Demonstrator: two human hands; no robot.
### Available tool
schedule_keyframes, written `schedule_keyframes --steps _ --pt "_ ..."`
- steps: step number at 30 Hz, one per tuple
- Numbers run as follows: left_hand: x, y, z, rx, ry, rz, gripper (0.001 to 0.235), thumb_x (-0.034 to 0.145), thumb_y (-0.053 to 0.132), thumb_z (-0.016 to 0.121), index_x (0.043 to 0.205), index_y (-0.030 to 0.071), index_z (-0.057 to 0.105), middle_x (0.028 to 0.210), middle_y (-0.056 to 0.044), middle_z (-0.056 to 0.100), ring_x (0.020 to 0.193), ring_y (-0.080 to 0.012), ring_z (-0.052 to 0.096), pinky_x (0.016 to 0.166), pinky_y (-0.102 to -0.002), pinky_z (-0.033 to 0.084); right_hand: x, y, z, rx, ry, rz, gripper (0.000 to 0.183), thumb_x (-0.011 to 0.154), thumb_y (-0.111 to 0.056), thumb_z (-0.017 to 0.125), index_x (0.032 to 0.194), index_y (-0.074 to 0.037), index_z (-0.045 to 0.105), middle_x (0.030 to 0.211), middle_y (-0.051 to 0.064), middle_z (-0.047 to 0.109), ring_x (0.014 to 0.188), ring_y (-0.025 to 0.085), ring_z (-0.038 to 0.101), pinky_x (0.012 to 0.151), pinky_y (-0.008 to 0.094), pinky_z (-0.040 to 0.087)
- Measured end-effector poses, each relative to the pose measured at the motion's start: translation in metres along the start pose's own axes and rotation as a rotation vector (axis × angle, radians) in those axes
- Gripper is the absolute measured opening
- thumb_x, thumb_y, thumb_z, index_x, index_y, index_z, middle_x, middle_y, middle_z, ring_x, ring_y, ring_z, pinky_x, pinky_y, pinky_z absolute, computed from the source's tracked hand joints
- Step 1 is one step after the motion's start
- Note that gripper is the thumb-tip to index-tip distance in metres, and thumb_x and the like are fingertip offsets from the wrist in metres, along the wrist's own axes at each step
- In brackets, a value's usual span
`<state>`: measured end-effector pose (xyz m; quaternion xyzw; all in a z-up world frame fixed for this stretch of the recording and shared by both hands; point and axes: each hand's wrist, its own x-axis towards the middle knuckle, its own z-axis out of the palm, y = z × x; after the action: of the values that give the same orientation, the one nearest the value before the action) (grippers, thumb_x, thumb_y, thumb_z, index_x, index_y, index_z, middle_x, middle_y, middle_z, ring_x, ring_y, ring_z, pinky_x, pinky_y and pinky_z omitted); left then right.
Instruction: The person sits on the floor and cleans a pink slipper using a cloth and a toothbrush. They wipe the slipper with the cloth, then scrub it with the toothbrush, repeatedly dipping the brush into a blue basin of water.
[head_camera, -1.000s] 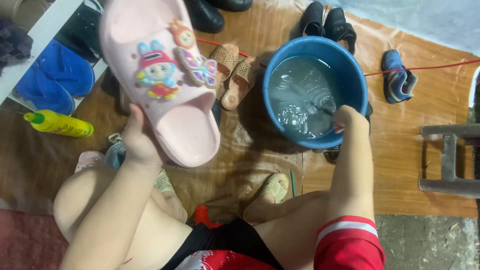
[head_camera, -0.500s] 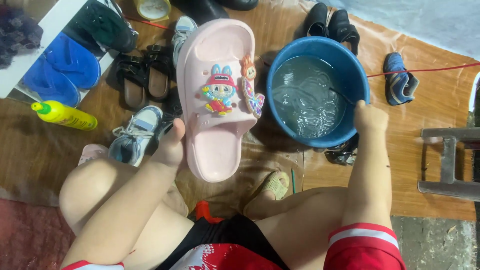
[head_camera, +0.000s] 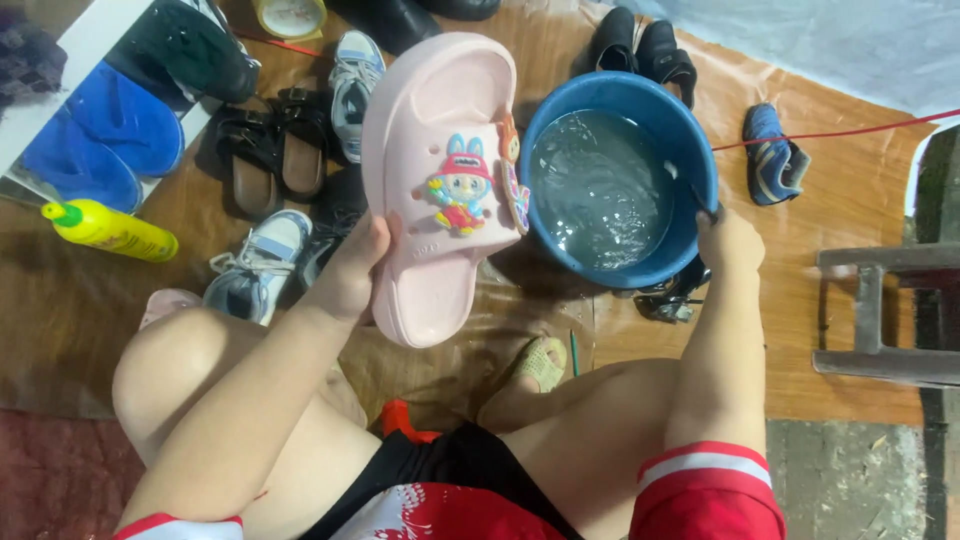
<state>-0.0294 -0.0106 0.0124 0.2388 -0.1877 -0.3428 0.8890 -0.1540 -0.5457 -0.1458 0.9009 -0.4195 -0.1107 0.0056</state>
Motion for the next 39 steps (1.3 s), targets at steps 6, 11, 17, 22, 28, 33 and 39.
schedule_keyframes --steps 6,11,17,22,28,33,39 --pt "0.0 -0.007 -0.03 0.147 -0.103 0.054 0.053 0.099 0.029 0.063 0.144 0.008 0.048 0.117 -0.013 0.064 0.112 -0.0229 0.064 0.11 -0.051 0.05 -0.052 -0.063 -0.082 0.944 0.547 -0.522 0.046 0.124 -0.022 0.043 0.098 0.006 0.068 0.073 0.021 0.057 0.071 0.032 0.06 0.071 0.041 0.049" --pt "0.0 0.007 -0.024 0.199 -0.134 0.08 0.055 0.095 0.028 0.069 0.143 0.011 0.048 0.118 -0.012 0.064 0.11 -0.0254 0.065 0.109 -0.051 0.052 -0.193 -0.141 -0.15 1.079 0.504 -0.967 0.05 0.118 -0.028 0.043 0.079 -0.006 0.064 0.064 0.008 0.065 0.058 0.023 0.062 0.069 0.035 0.05" --pt "-0.001 0.008 -0.033 0.292 -0.194 0.075 0.045 0.095 0.025 0.068 0.135 0.013 0.052 0.109 -0.009 0.066 0.106 -0.0245 0.069 0.102 -0.051 0.056 -0.251 -0.165 -0.138 0.858 0.163 -1.154 0.038 0.102 -0.041 0.056 0.089 -0.007 0.067 0.058 0.002 0.058 0.043 0.022 0.051 0.045 0.032 0.046" --pt "-0.003 0.006 -0.038 0.33 -0.113 0.084 0.05 0.092 0.024 0.069 0.138 0.011 0.053 0.11 -0.01 0.068 0.106 -0.0243 0.069 0.102 -0.049 0.056 -0.237 -0.14 -0.121 0.888 0.286 -1.078 0.026 0.094 -0.03 0.071 0.097 -0.004 0.067 0.054 0.002 0.059 0.038 0.019 0.049 0.039 0.028 0.04" --pt "-0.011 0.005 -0.038 0.367 -0.069 0.09 0.053 0.092 0.025 0.07 0.14 0.012 0.051 0.11 -0.006 0.068 0.107 -0.02 0.068 0.104 -0.045 0.055 -0.241 -0.157 -0.129 0.883 0.311 -1.179 0.02 0.096 -0.021 0.068 0.099 -0.002 0.07 0.053 0.007 0.059 0.033 0.024 0.049 0.035 0.03 0.04" --pt "-0.011 0.009 -0.032 0.315 -0.059 0.092 0.056 0.092 0.027 0.07 0.141 0.011 0.049 0.113 -0.008 0.067 0.11 -0.0217 0.067 0.105 -0.048 0.054 -0.249 -0.168 -0.146 0.888 0.36 -1.246 0.02 0.096 -0.018 0.067 0.101 0.0 0.074 0.057 0.009 0.063 0.035 0.023 0.052 0.038 0.031 0.045" --pt "-0.012 0.007 -0.021 0.333 0.009 0.071 0.059 0.088 0.022 0.072 0.141 0.008 0.05 0.107 -0.007 0.066 0.102 -0.0174 0.065 0.103 -0.044 0.054 -0.246 -0.159 -0.143 0.816 0.478 -1.244 0.025 0.096 -0.021 0.066 0.107 -0.001 0.077 0.065 0.013 0.064 0.043 0.031 0.056 0.043 0.038 0.048"
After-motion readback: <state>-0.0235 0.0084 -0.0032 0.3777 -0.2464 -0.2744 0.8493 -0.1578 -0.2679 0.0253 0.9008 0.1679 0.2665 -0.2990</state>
